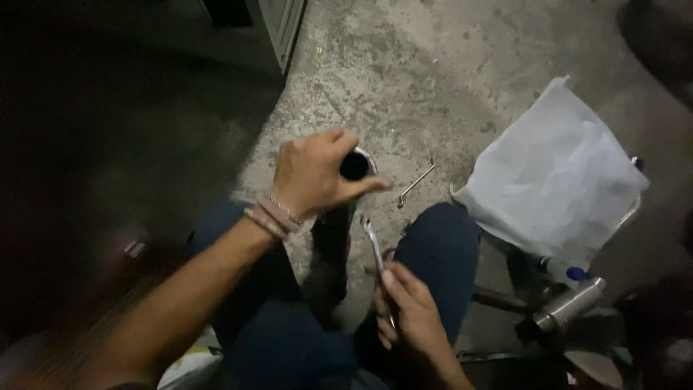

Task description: Using a T-handle socket wrench to assemble or repair a motorcycle exhaust muffler.

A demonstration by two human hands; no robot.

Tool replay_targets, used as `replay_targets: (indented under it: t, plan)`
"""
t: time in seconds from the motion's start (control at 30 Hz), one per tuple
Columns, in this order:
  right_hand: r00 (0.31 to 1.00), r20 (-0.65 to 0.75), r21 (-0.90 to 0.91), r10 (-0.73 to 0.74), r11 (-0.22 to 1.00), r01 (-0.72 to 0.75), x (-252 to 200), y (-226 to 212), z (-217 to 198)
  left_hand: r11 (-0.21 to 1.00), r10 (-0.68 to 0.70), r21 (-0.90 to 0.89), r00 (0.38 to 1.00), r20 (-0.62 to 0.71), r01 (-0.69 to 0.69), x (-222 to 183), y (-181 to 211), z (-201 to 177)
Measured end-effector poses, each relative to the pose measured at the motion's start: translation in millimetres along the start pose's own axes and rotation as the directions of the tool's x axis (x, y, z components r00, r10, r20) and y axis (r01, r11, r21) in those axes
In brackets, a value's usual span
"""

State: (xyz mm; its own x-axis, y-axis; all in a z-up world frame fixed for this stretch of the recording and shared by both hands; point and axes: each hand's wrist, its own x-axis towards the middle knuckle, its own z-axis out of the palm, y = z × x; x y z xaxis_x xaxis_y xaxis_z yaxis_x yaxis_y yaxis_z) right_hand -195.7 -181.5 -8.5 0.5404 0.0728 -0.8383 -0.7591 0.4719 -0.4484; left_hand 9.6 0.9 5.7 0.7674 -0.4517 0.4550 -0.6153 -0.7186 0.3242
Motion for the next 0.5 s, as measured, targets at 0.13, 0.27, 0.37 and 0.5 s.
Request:
replay_targets:
  t: [0.13,0.27,0.37,0.5]
  plan:
    - [0.979,0.162,-0.085,-0.124,0.987,0.139,11,-10,16,0.997,0.053,-0.065,0.998,0.047,-0.050,19,-6,-14]
    - [0.950,0.210,-0.200,-0.231,0.941,0.274,13,-14,30,0.977,0.154,-0.191,0.935,0.318,-0.096,21,-4,-7]
    - [0.968,0.146,-0.208,-0.205,0.950,0.233,13,-10,31,0.909,0.061,-0.402,0.916,0.397,0.114,21,5,-16]
    - [0.975,0.124,-0.176,-0.182,0.963,0.202,16,-6,31,0.838,-0.113,-0.433,0.881,0.460,0.333,15,7,0]
